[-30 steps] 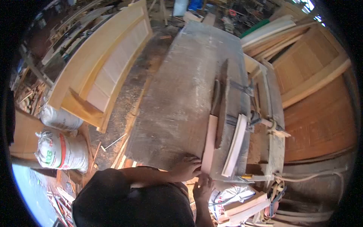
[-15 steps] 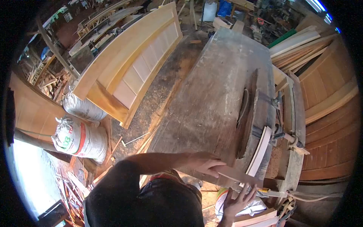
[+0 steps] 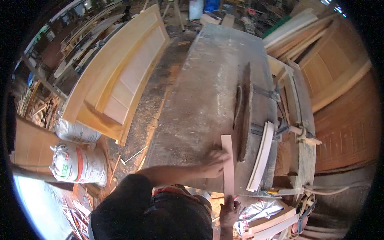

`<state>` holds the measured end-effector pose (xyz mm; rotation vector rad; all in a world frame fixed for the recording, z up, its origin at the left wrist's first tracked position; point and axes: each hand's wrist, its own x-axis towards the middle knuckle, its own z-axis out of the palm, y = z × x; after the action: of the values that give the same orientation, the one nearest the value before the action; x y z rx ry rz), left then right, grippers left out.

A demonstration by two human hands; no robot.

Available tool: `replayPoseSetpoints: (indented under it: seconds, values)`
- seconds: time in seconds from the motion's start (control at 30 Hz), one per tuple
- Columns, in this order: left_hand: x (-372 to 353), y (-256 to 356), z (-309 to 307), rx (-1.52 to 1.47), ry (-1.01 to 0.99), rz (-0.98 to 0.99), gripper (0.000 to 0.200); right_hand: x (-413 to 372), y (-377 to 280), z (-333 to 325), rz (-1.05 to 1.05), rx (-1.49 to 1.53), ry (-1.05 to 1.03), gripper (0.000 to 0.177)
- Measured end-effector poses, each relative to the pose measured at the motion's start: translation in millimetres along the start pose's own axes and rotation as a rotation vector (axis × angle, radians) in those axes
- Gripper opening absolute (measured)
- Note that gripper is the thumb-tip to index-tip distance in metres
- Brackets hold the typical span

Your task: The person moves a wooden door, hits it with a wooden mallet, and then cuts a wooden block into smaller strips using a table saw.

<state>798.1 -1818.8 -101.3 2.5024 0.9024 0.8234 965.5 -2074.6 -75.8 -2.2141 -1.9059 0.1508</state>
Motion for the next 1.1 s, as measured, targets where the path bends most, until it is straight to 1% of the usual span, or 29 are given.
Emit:
replayPoseSetpoints:
  seconds: [0.03, 0.1, 0.13, 0.17, 0.23, 0.3, 0.33, 0.43, 0.47, 0.57, 0.67, 0.77, 0.87, 0.97, 1.0, 1.1]
  values:
    - [-4, 9, -3, -0.008, 0.025, -0.27, 0.062, 1, -19, -13, 0.073, 0.052, 0.018, 0.077]
    - [-7, 29, -13, -0.003, 0.019, -0.356, 0.06, -2, -20, -6, 0.181, 0.118, -0.047, 0.075]
    - [-4, 34, -14, -0.001, 0.012, -0.391, 0.058, 3, -33, -17, 0.155, 0.112, -0.024, 0.072]
    - [0, 36, -8, 0.001, 0.018, -0.37, 0.059, 8, -44, -22, 0.306, 0.154, -0.076, 0.066]
    - [14, 30, 3, 0.024, 0.056, -0.347, 0.06, 18, -52, -23, 0.228, 0.123, -0.047, 0.054]
    - [24, 23, 12, 0.063, 0.057, -0.341, 0.061, 21, -48, -8, 0.199, 0.101, -0.108, 0.046]
    - [26, 19, 16, 0.085, 0.069, -0.335, 0.062, 34, -59, -18, 0.066, -0.02, -0.112, 0.04]
    - [36, 13, 18, 0.063, 0.09, -0.339, 0.062, 49, -62, -15, 0.046, -0.098, 0.0, 0.037]
    - [40, 11, 18, 0.055, 0.09, -0.342, 0.062, 55, -64, -18, 0.044, -0.089, 0.009, 0.035]
    - [46, 5, 18, 0.043, 0.095, -0.331, 0.063, 57, -56, -6, 0.051, -0.042, 0.033, 0.034]
    - [49, -1, 20, 0.051, 0.096, -0.326, 0.063, 61, -53, -2, 0.108, 0.051, -0.003, 0.034]
    - [57, -5, 21, 0.063, 0.124, -0.341, 0.062, 80, -62, -18, 0.082, 0.035, -0.006, 0.036]
    - [67, -11, 19, 0.062, 0.141, -0.347, 0.061, 89, -54, -1, 0.109, 0.057, 0.033, 0.036]
    - [70, -15, 18, 0.059, 0.136, -0.359, 0.059, 100, -64, -9, 0.254, 0.117, 0.041, 0.039]
    - [69, -13, 18, 0.062, 0.129, -0.366, 0.058, 109, -60, -10, 0.086, 0.039, 0.003, 0.038]
    - [47, 1, 18, 0.048, 0.109, -0.35, 0.056, 123, -55, 5, 0.11, 0.047, 0.031, 0.035]
